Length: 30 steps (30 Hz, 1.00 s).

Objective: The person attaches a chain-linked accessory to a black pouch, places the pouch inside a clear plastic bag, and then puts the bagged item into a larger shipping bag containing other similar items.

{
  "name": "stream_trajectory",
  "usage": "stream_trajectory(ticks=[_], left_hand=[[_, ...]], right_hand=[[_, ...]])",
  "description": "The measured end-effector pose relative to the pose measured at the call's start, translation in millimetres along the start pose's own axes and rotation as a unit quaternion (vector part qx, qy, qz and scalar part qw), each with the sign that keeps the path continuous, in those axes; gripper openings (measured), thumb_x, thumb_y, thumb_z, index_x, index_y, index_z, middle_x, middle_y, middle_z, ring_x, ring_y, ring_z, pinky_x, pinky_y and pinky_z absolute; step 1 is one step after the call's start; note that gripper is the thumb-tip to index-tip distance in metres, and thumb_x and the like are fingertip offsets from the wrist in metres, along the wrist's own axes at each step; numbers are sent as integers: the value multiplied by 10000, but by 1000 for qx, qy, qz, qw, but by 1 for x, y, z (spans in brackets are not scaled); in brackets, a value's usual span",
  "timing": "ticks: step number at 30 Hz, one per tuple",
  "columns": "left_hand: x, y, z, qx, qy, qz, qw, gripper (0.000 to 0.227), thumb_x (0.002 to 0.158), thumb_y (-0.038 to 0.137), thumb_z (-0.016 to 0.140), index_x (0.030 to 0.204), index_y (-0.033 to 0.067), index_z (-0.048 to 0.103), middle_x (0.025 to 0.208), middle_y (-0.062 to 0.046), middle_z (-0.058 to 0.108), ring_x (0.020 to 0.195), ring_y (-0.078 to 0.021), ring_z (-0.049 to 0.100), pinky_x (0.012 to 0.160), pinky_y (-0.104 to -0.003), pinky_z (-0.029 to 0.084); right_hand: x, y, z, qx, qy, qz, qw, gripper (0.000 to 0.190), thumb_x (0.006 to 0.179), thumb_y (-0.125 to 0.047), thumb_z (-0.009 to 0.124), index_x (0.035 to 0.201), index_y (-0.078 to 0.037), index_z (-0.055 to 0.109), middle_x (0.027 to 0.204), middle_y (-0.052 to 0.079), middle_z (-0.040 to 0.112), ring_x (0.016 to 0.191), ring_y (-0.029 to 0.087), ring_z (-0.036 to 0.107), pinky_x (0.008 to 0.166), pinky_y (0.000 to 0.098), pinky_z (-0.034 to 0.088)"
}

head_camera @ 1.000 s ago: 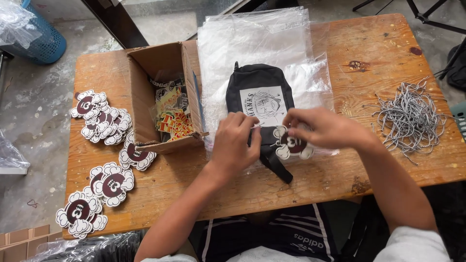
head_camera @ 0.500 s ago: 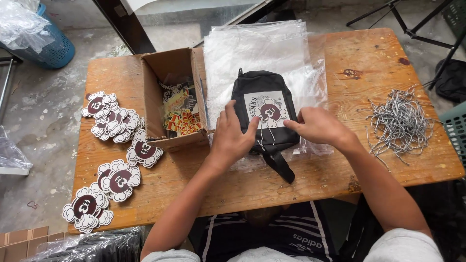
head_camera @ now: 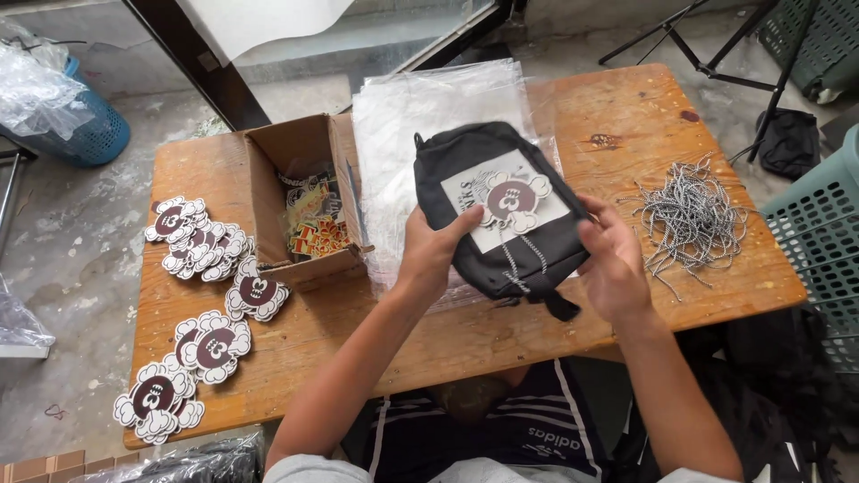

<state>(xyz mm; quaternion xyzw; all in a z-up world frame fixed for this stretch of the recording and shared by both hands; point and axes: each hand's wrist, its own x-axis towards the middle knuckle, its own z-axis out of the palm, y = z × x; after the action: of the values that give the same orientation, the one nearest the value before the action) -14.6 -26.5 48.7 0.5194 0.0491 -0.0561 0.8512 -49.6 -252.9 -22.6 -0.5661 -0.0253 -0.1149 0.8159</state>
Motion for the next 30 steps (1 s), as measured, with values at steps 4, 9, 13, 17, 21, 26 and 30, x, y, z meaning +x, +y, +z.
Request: stream_trajectory(ticks=[4,9,13,17,21,26,30], left_hand=[[-12,-10,23,11,24,28,999,443,745,195,897,1046,-10,644,836,-57,657,756,-127,631,616,-265,549],[7,-4,-8,423,-190,15,886,670,1007,625,263,1106,99,667,1083,-208,721,1131,-428,642,982,-587,479],[46,-20,-58,657,-207,174,704,243,1007,333,480,1038,142,627,931,-87,644,949,-340,685,791,-474,561],[51,-21,-73,725,-297,263,563,258,856,267,723,1079,173,634,1030,-52,601,1006,-298,616,841,-448,532],[60,-33,-78,714,-361,194,567,222,917,285,716,1060,144,622,1198,-80,608,1097,-281,544,905,-444,506],[63,-29,-78,682,-348,174,620,59,964,142,630,926,98,626,1032,-73,638,943,-255,603,750,-399,540],[58,-25,-75,702,-365,147,594,300,877,348,774,1032,138,625,1123,-78,599,1016,-265,571,803,-424,505]], right_hand=[[-37,-9,33,30,67,32,997,793,858,-412,637,1487,2,390,1360,225,582,1211,334,608,1010,526,531],[-60,-15,7,42,183,86,978,416,972,-157,626,1362,-39,546,1146,142,671,1001,226,695,896,430,599],[-80,-34,-16,10,178,91,980,402,987,-140,595,1372,-37,546,1147,129,662,1004,213,689,870,449,593],[-98,-31,-41,-6,198,163,967,320,959,-136,651,1265,-47,614,975,131,682,859,230,716,725,465,617],[-105,-61,-25,-14,241,270,932,520,945,-113,465,1453,-4,447,1370,195,563,1206,325,559,1018,437,467],[-120,-81,-19,-14,253,268,929,508,943,-92,441,1439,17,459,1368,207,560,1208,348,551,1028,458,450],[-126,-97,-12,-5,248,292,924,508,965,-70,368,1446,76,442,1381,256,538,1219,398,522,1036,495,412]])
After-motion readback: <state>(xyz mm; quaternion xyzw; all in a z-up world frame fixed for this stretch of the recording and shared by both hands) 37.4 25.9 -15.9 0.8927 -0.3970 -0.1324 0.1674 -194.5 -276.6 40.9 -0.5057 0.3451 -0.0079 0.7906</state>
